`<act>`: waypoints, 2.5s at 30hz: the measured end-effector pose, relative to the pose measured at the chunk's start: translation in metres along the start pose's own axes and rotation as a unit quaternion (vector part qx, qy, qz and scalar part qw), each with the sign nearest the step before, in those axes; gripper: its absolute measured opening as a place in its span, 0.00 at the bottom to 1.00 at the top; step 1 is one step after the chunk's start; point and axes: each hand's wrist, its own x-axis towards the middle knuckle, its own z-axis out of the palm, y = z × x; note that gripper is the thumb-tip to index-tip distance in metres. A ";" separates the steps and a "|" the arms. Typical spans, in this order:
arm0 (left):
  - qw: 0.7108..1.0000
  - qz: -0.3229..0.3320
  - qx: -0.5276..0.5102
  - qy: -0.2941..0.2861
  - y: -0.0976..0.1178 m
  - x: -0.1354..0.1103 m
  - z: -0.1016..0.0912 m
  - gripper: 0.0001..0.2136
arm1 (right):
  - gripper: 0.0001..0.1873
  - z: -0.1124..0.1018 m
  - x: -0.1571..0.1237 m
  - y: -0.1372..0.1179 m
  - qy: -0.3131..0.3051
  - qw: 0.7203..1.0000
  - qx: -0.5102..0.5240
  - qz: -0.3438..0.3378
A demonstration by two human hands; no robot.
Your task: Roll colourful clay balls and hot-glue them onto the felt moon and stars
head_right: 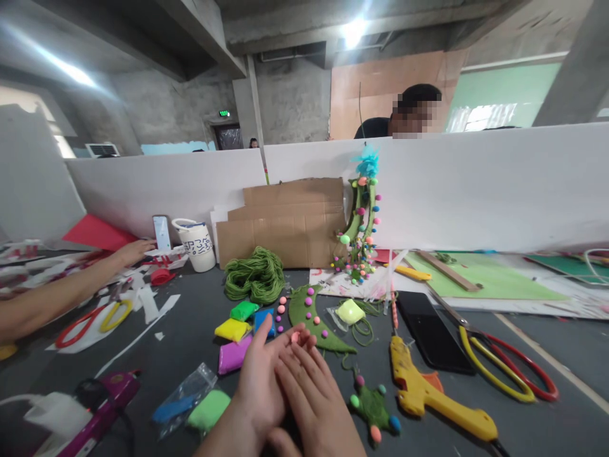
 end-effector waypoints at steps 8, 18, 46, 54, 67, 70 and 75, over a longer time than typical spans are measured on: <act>0.999 -0.037 0.001 -0.034 -0.013 0.001 0.000 0.22 | 0.13 -0.015 0.012 -0.001 -0.021 0.985 0.146 0.088; 1.000 0.010 -0.006 -0.001 -0.002 0.006 -0.003 0.17 | 0.05 -0.024 0.003 0.007 -0.037 0.943 0.200 0.262; 0.998 0.057 0.002 0.014 0.007 0.005 -0.002 0.17 | 0.11 -0.027 0.008 0.010 0.035 0.883 0.257 0.390; 0.998 0.060 0.005 0.010 0.006 0.006 -0.005 0.18 | 0.14 -0.024 0.004 0.013 -0.008 0.869 0.299 0.395; 0.998 0.057 0.003 0.005 0.007 0.007 -0.005 0.18 | 0.11 -0.024 0.002 0.009 -0.005 0.883 0.236 0.405; 0.999 0.051 0.005 0.001 0.003 0.007 -0.004 0.16 | 0.15 -0.025 0.003 0.010 -0.016 0.894 0.222 0.390; 1.000 -0.004 0.015 -0.019 -0.015 0.000 0.001 0.18 | 0.04 -0.026 0.007 0.006 -0.006 0.949 0.205 0.241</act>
